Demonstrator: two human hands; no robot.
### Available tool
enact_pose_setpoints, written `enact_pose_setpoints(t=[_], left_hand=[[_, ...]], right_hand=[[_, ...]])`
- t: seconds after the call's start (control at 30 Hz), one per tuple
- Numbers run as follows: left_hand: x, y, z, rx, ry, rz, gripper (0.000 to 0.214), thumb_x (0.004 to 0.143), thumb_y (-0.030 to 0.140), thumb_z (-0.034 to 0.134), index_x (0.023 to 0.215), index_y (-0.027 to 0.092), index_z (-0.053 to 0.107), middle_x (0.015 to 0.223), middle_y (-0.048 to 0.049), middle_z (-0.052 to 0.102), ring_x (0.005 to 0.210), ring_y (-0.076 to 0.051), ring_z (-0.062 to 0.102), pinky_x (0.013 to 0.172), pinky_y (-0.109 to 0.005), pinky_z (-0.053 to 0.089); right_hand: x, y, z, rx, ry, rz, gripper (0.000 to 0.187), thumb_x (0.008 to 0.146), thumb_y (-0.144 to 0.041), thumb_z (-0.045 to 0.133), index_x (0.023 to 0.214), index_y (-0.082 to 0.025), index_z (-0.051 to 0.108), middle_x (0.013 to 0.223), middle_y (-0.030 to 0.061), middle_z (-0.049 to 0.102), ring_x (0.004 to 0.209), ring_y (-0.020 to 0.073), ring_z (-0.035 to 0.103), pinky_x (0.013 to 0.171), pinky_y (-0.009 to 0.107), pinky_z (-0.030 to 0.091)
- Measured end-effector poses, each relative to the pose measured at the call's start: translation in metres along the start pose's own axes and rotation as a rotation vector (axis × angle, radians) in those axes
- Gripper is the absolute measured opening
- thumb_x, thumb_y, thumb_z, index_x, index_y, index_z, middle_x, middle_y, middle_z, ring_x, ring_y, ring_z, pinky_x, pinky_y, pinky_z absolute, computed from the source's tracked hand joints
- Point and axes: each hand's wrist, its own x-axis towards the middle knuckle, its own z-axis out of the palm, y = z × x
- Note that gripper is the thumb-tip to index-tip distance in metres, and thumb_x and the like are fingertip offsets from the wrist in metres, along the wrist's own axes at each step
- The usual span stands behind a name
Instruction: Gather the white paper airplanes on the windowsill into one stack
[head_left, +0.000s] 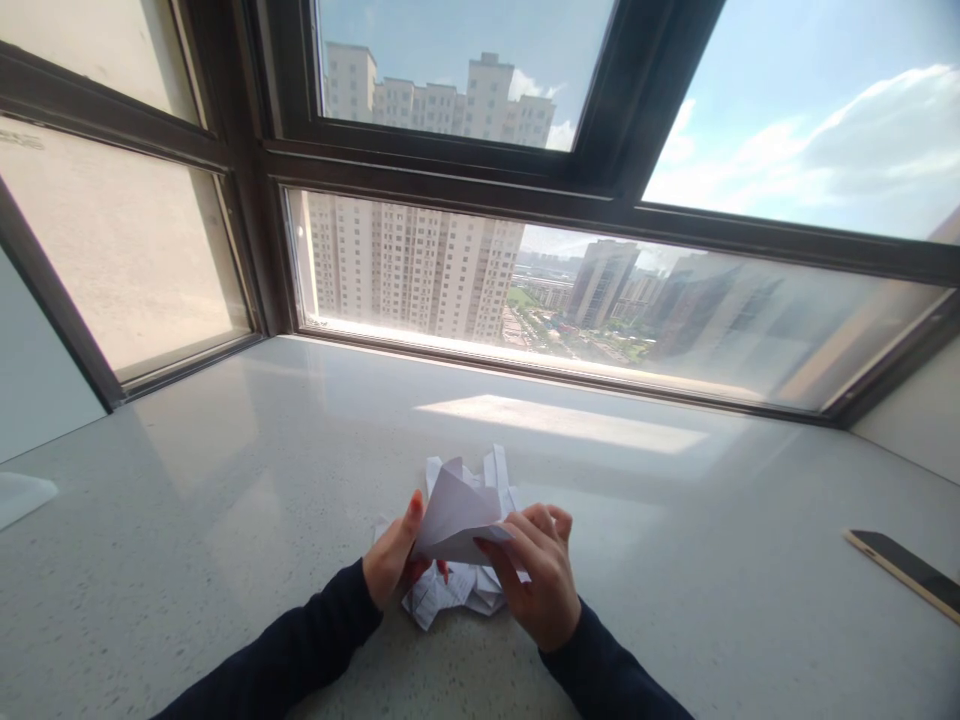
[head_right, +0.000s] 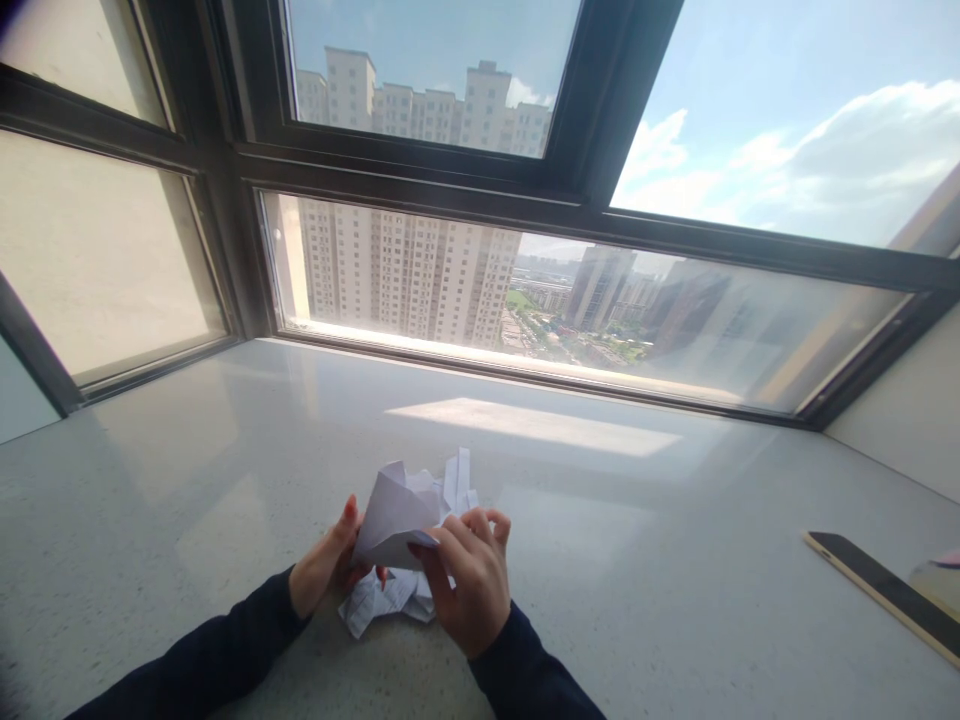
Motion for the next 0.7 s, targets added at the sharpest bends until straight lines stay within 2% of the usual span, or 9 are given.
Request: enact_pose_setpoints(t=[0.13, 0.3, 0.37, 0.5, 0.57, 0.7], left_hand=[[-0.008, 0.003, 0.002, 0.248, -0.009, 0.145, 0.070, 0.067, 0.069, 0.017, 0.046, 0.014, 0.057, 0.032, 0.0025, 0.034, 0.030, -0.007, 0.027, 0.035, -0.021, 0.022], [-0.012, 0.008, 0.008, 0.348, 0.007, 0.250, 0.063, 0.072, 0.063, 0.020, 0.043, 0.017, 0.052, 0.037, 0.0012, 0.039, 0.037, -0.010, 0.035, 0.041, -0.021, 0.027], [-0.010, 0.005, 0.009, 0.359, -0.007, 0.280, 0.058, 0.073, 0.061, 0.023, 0.048, 0.017, 0.052, 0.042, 0.0003, 0.044, 0.041, -0.011, 0.039, 0.045, -0.022, 0.030], [-0.008, -0.002, 0.010, 0.355, -0.027, 0.277, 0.041, 0.071, 0.054, 0.038, 0.065, 0.017, 0.055, 0.044, 0.0014, 0.046, 0.043, -0.012, 0.041, 0.047, -0.023, 0.031], [-0.008, -0.004, 0.011, 0.350, -0.016, 0.272, 0.036, 0.070, 0.051, 0.043, 0.065, 0.018, 0.056, 0.044, 0.0014, 0.046, 0.042, -0.012, 0.040, 0.047, -0.023, 0.030], [-0.008, -0.003, 0.009, 0.339, -0.042, 0.228, 0.033, 0.072, 0.048, 0.041, 0.068, 0.019, 0.057, 0.041, 0.0020, 0.044, 0.039, -0.013, 0.040, 0.047, -0.024, 0.031]], right_hand=[[0.000, -0.001, 0.001, -0.122, 0.006, -0.011, 0.018, 0.077, -0.025, 0.044, 0.063, -0.021, 0.055, 0.055, -0.0021, 0.051, 0.060, 0.0130, 0.041, 0.067, 0.032, 0.021], [-0.002, -0.002, 0.003, -0.199, 0.072, -0.021, 0.017, 0.076, -0.028, 0.046, 0.063, -0.023, 0.056, 0.055, -0.0027, 0.050, 0.061, 0.0128, 0.040, 0.070, 0.033, 0.018], [-0.001, -0.003, 0.002, -0.199, 0.070, -0.018, 0.016, 0.076, -0.028, 0.047, 0.064, -0.023, 0.056, 0.055, -0.0028, 0.050, 0.061, 0.0130, 0.040, 0.071, 0.033, 0.019], [-0.001, -0.005, 0.002, -0.190, 0.043, 0.014, 0.015, 0.077, -0.029, 0.047, 0.066, -0.023, 0.056, 0.056, -0.0024, 0.052, 0.062, 0.0136, 0.042, 0.071, 0.033, 0.020], [-0.002, -0.005, 0.003, -0.172, 0.045, 0.031, 0.014, 0.077, -0.029, 0.047, 0.068, -0.023, 0.056, 0.057, -0.0024, 0.052, 0.063, 0.0139, 0.043, 0.072, 0.033, 0.020], [-0.005, -0.003, 0.005, -0.120, 0.122, 0.069, 0.013, 0.074, -0.033, 0.049, 0.079, -0.022, 0.053, 0.063, -0.0013, 0.053, 0.065, 0.0151, 0.045, 0.074, 0.034, 0.023]])
